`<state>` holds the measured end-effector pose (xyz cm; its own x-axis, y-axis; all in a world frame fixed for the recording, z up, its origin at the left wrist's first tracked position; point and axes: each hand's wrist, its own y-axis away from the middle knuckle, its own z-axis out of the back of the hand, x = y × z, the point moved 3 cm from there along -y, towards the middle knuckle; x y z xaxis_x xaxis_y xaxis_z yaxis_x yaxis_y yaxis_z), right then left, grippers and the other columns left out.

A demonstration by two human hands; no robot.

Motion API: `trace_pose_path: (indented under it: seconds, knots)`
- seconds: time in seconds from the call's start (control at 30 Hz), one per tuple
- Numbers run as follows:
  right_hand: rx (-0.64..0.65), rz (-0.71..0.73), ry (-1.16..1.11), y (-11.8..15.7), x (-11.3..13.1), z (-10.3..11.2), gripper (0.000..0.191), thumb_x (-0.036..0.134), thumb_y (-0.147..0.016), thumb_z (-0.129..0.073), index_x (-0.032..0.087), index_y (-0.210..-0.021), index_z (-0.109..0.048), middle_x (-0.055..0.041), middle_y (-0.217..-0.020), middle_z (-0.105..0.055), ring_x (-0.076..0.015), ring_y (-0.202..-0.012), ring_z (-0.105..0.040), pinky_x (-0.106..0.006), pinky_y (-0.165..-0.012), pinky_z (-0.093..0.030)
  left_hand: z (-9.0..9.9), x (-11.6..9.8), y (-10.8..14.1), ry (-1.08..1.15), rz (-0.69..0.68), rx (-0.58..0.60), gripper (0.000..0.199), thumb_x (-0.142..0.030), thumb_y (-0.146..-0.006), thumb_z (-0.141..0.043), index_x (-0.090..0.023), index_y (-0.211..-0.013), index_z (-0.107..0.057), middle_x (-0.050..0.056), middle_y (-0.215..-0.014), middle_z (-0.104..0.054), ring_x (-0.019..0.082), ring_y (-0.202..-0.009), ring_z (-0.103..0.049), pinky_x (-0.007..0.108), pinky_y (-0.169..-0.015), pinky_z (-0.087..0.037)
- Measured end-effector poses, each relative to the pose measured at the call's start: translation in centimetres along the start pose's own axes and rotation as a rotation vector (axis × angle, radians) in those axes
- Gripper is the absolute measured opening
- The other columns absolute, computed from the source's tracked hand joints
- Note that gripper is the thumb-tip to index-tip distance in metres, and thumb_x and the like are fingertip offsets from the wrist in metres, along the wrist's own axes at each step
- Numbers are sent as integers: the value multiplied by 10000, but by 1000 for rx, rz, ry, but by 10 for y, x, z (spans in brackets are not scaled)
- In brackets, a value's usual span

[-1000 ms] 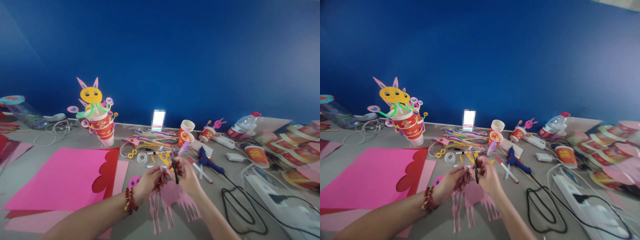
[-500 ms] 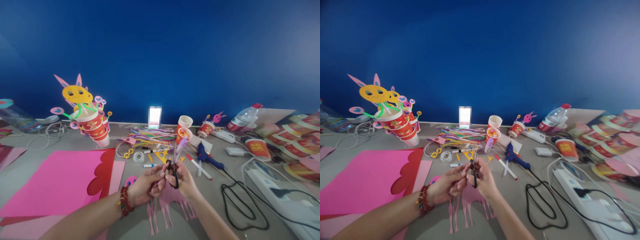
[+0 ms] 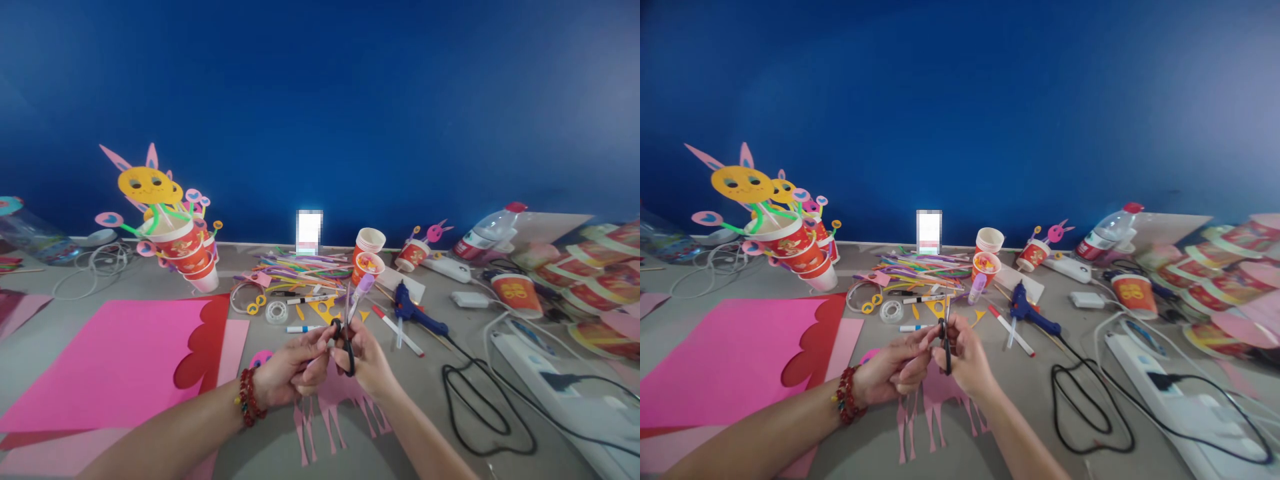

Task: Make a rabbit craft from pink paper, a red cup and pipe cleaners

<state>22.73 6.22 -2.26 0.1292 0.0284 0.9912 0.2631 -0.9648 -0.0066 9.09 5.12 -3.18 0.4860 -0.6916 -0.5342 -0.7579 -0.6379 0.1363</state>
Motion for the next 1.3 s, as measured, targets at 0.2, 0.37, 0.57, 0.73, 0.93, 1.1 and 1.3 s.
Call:
trace_pose_path:
  seconds: [0.2,0.37,0.57,0.73,0.93,1.1,1.3]
  knots:
    - [-15,-13,-5,1,-3,1,287,196,-687,-774,211,-822,-521,51,-698,-602,-63,-465,-481,-183,-442,-407,-2,-1,0,-21,26,3,200,-296,-929,-566,-224,-1115,-549,-101,-416,-414,53,-332,-77,165,-327,-94]
    - [-65,-1,2,-1,-6,4,280,194,-681,-771,208,-805,-521,39,-722,-606,-77,-534,-508,-190,-494,-413,3,-1,-2,-173,-40,-145,215,-382,-898,-581,-191,-996,-579,-71,-475,-480,47,-332,-212,179,-345,-160]
    - [-140,33,117,-3,-5,8,237,174,-686,-710,220,-801,-509,24,-734,-618,-117,-607,-554,-224,-549,-428,12,-10,-1,-554,-95,-379,413,-573,-846,-534,-164,-790,-548,-33,-550,-542,56,-380,-388,193,-381,-231]
    - [-173,40,165,-2,0,6,288,237,-686,-774,220,-789,-505,12,-733,-616,-127,-605,-535,-227,-537,-408,6,-22,0,-743,-165,-393,307,-434,-784,-657,-175,-716,-506,-68,-487,-500,39,-370,-302,185,-377,-187]
    - [-55,-18,97,3,5,-4,365,502,-747,-750,201,-795,-549,-2,-701,-586,-143,-636,-531,-246,-574,-429,-5,-42,8,-679,-318,-409,243,-380,-840,-603,-168,-749,-528,-97,-484,-392,33,-378,-244,186,-392,-162]
    - [122,-99,128,7,-1,-15,488,663,-779,-635,192,-753,-512,10,-608,-556,-91,-477,-390,-227,-438,-271,-13,-57,15,-647,-399,-461,274,-385,-814,-624,-184,-701,-477,-110,-479,-374,22,-367,-182,178,-383,-146]
    - [119,-117,174,8,-5,-16,509,676,-759,-646,195,-724,-483,22,-587,-539,-91,-478,-411,-225,-454,-258,-11,-55,13,-644,-402,-488,281,-384,-817,-602,-196,-686,-439,-118,-469,-357,21,-361,-178,171,-377,-154]
